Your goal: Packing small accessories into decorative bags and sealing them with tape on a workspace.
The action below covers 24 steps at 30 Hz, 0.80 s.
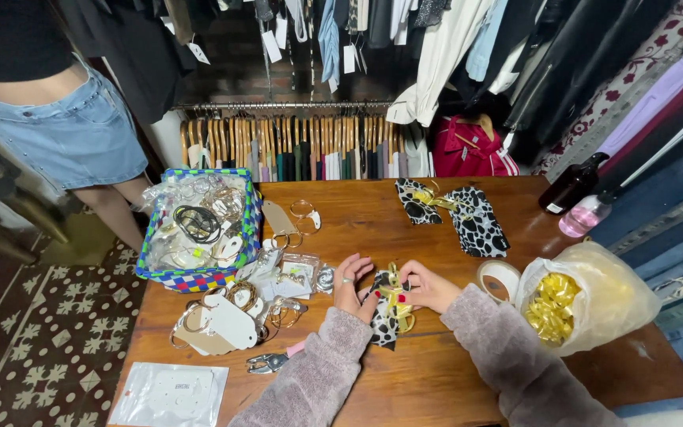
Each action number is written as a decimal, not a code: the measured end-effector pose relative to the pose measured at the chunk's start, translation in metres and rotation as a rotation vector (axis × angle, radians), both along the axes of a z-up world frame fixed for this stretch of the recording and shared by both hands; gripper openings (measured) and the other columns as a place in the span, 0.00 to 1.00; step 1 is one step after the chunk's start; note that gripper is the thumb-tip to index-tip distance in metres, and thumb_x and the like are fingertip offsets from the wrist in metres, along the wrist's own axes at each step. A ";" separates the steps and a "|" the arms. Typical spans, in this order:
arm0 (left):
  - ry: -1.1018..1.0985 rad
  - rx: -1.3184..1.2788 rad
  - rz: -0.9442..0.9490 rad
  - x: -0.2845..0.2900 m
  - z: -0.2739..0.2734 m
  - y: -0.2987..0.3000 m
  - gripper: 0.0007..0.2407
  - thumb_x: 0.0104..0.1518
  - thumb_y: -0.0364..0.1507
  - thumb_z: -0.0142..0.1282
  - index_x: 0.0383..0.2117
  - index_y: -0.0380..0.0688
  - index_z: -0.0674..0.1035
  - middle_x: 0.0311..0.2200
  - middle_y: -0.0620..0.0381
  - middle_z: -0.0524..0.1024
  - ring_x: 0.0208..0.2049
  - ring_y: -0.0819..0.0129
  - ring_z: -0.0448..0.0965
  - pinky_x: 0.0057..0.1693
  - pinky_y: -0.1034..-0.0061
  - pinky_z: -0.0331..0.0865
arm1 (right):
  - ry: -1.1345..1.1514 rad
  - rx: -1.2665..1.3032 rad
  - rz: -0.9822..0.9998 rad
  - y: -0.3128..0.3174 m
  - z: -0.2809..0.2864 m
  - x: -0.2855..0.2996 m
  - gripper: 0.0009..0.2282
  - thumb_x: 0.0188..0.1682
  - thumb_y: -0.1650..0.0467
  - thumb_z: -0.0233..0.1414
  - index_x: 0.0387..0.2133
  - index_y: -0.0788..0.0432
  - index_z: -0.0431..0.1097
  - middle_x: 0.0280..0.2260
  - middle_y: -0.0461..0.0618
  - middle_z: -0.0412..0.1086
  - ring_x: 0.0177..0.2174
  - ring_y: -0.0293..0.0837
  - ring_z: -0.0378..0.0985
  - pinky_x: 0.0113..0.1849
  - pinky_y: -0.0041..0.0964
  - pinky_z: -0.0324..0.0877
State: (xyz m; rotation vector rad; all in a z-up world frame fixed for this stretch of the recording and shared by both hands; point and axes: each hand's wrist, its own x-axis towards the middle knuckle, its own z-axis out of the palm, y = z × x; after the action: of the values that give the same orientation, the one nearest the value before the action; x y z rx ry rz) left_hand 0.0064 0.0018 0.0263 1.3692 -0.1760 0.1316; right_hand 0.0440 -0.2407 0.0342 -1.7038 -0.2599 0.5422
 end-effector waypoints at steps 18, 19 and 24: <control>0.327 0.338 -0.287 0.063 0.082 -0.067 0.41 0.54 0.16 0.67 0.75 0.59 0.60 0.67 0.61 0.71 0.48 0.64 0.84 0.59 0.60 0.84 | -0.804 -0.218 -0.664 -0.022 0.105 -0.106 0.25 0.48 0.80 0.62 0.59 0.69 0.63 0.54 0.63 0.78 0.54 0.51 0.85 0.62 0.42 0.77; 0.325 0.338 -0.288 0.078 0.098 -0.073 0.41 0.54 0.16 0.67 0.75 0.59 0.60 0.67 0.61 0.71 0.48 0.64 0.84 0.59 0.60 0.84 | -0.806 -0.219 -0.664 -0.027 0.105 -0.114 0.25 0.48 0.80 0.62 0.59 0.69 0.63 0.54 0.63 0.78 0.54 0.51 0.85 0.62 0.42 0.77; 0.889 -0.399 -0.086 0.235 0.039 -0.151 0.14 0.70 0.33 0.50 0.57 0.72 0.81 0.61 0.57 0.71 0.58 0.45 0.73 0.47 0.50 0.83 | -0.698 -0.224 -0.726 -0.054 0.088 -0.146 0.22 0.49 0.76 0.61 0.57 0.63 0.63 0.50 0.56 0.81 0.44 0.46 0.90 0.57 0.43 0.80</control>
State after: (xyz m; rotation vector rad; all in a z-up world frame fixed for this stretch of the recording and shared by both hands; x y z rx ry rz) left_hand 0.2418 -0.1490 0.0656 0.9151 0.5126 -0.4909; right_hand -0.1024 -0.2949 0.1223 -2.0013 -0.0548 -0.5912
